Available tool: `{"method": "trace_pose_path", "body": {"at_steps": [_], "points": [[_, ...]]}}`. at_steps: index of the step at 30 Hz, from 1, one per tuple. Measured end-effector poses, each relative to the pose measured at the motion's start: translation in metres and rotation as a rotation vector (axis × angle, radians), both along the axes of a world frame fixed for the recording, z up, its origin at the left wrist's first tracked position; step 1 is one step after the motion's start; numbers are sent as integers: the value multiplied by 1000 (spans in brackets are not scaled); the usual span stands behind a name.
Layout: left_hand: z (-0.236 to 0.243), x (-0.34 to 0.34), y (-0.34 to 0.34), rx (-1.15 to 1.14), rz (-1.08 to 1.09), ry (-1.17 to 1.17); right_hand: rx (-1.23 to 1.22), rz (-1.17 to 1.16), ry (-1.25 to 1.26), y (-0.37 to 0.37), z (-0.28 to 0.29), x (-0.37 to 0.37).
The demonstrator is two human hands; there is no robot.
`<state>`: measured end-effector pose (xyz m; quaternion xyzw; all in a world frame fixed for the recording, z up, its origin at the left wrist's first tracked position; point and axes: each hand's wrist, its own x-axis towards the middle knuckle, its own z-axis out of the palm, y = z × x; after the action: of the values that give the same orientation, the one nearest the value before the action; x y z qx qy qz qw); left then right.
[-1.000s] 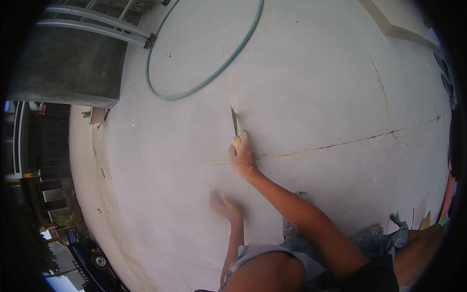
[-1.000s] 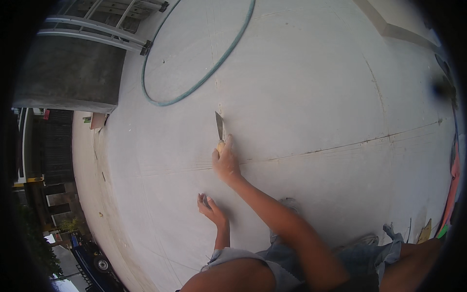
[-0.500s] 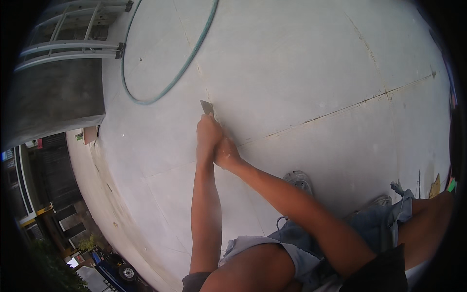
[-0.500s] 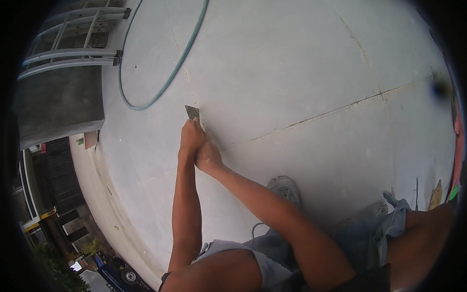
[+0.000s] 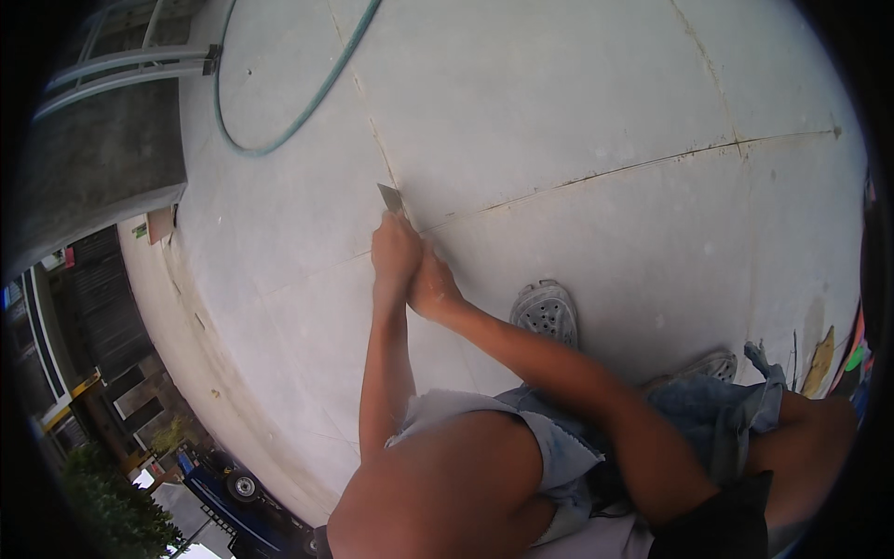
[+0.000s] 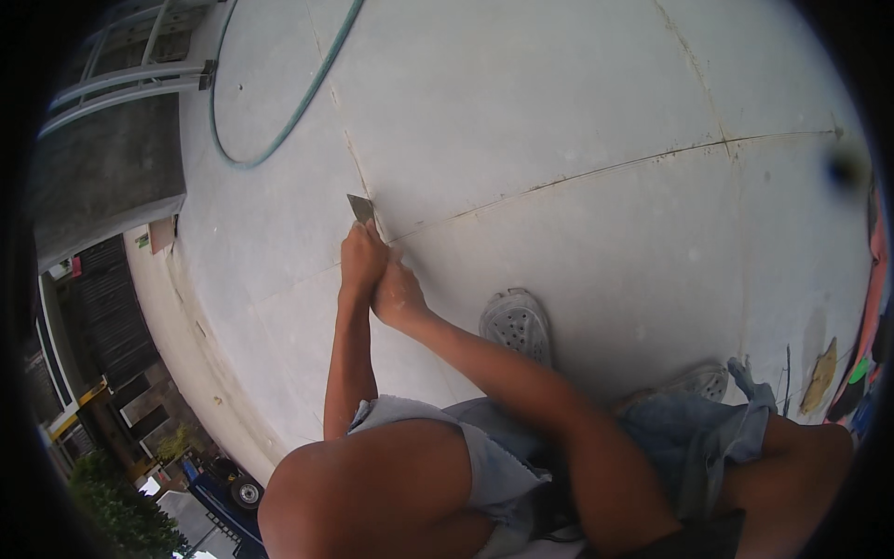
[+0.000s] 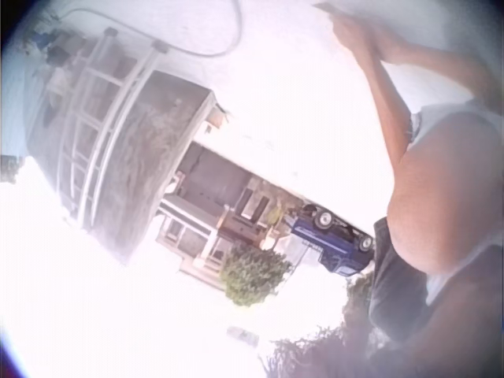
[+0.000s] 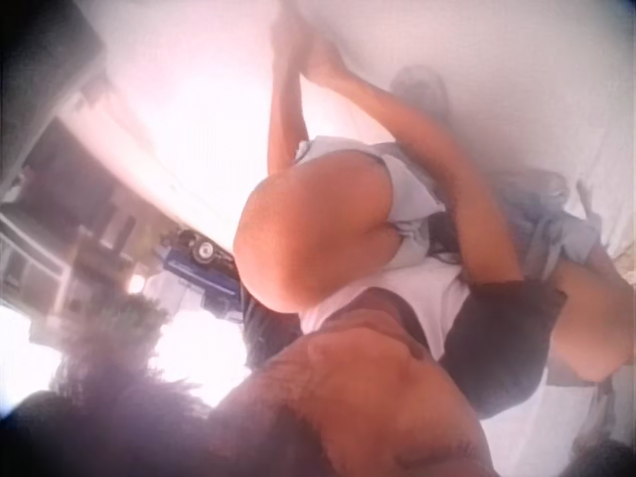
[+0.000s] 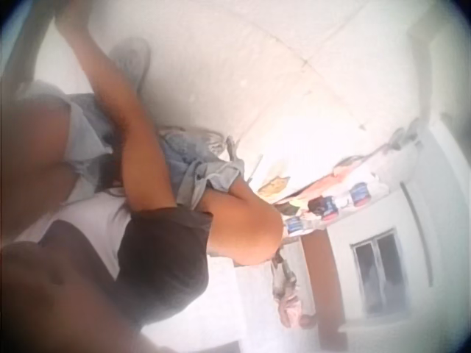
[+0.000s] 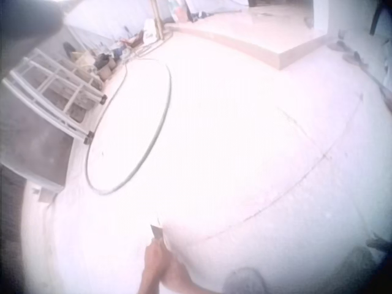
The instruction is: The person wipes the tiled floor with a yellow cloth, then uses a trowel to apply grout into the tile joints. They repeatedly smooth the grout lines and wipe excess material from the surface.
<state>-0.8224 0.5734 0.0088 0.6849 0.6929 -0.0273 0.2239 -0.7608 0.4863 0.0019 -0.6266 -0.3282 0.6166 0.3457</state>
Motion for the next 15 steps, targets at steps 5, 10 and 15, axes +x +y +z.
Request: {"method": "trace_pose_path", "body": {"at_steps": [5, 10, 15], "points": [[0, 4, -32, -13, 46, 40, -41, 39, 21, -29, 6, 8], [9, 9, -61, -77, 74, 46, -3, 43, -1, -58, -7, 2], [13, 0, -83, -126, 132, 69, 27, 100, -4, -80, 4, 0]]}}
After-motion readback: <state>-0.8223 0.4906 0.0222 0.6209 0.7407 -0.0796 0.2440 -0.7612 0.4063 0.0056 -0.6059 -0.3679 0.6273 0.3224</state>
